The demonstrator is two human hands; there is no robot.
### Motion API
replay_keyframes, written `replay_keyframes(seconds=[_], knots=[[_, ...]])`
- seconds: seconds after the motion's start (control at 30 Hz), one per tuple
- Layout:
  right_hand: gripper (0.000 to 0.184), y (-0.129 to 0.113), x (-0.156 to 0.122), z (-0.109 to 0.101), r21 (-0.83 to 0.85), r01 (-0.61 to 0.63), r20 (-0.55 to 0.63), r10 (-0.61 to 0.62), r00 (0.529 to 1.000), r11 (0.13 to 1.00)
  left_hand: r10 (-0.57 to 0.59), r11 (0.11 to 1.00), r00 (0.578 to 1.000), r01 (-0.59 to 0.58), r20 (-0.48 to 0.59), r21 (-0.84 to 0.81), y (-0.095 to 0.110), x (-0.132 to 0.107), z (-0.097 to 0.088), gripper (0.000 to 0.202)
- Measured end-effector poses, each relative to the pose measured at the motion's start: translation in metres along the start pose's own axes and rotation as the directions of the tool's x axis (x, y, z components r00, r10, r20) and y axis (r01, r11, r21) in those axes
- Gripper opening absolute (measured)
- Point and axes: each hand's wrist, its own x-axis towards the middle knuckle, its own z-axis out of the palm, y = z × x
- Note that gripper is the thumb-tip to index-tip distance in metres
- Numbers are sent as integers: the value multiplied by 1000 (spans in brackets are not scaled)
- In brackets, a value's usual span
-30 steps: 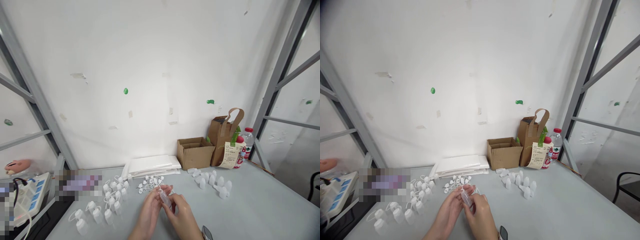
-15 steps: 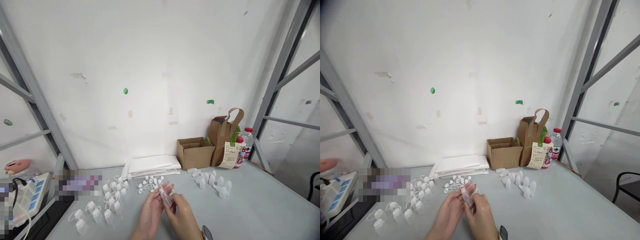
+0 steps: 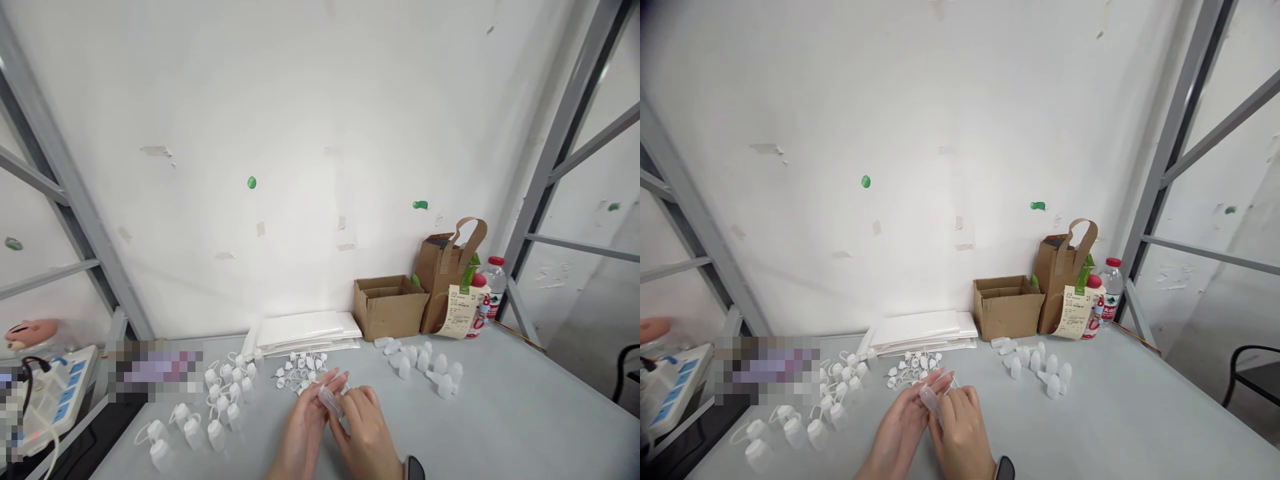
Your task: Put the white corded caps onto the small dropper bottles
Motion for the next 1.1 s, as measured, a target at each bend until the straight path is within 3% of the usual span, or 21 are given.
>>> replay_keyframes(seconds=[0.37, 0.5, 0.57, 0.67, 0.8, 0.93, 1.1], knots=[[18, 1, -3, 2, 72, -40, -15, 42, 999, 997, -57, 997, 997, 59, 45, -54, 0, 2, -2, 39], [20, -1, -6, 3, 182, -203, 86, 190, 978, 962, -70, 997, 997, 71, 31, -30, -1, 2, -2, 39], [21, -3, -5, 2, 271, -377, 202, 330, 922, 886, -59, 998, 998, 60, 25, -18, -2, 3, -3, 38], [21, -4, 1, -3, 389, -631, 394, 498, 773, 672, -34, 999, 999, 34, 23, -10, -3, 4, -4, 36], [23, -5, 13, -8, 465, -798, 562, 570, 600, 383, -22, 999, 999, 23, 31, -28, -4, 5, -5, 33], [24, -4, 18, -6, 505, -841, 628, 585, 513, 194, -19, 999, 999, 20, 37, -27, -3, 6, -5, 37], [29, -3, 16, -1, 520, -854, 711, 543, 447, 21, -20, 1000, 999, 20, -30, -10, -2, 6, -3, 42]])
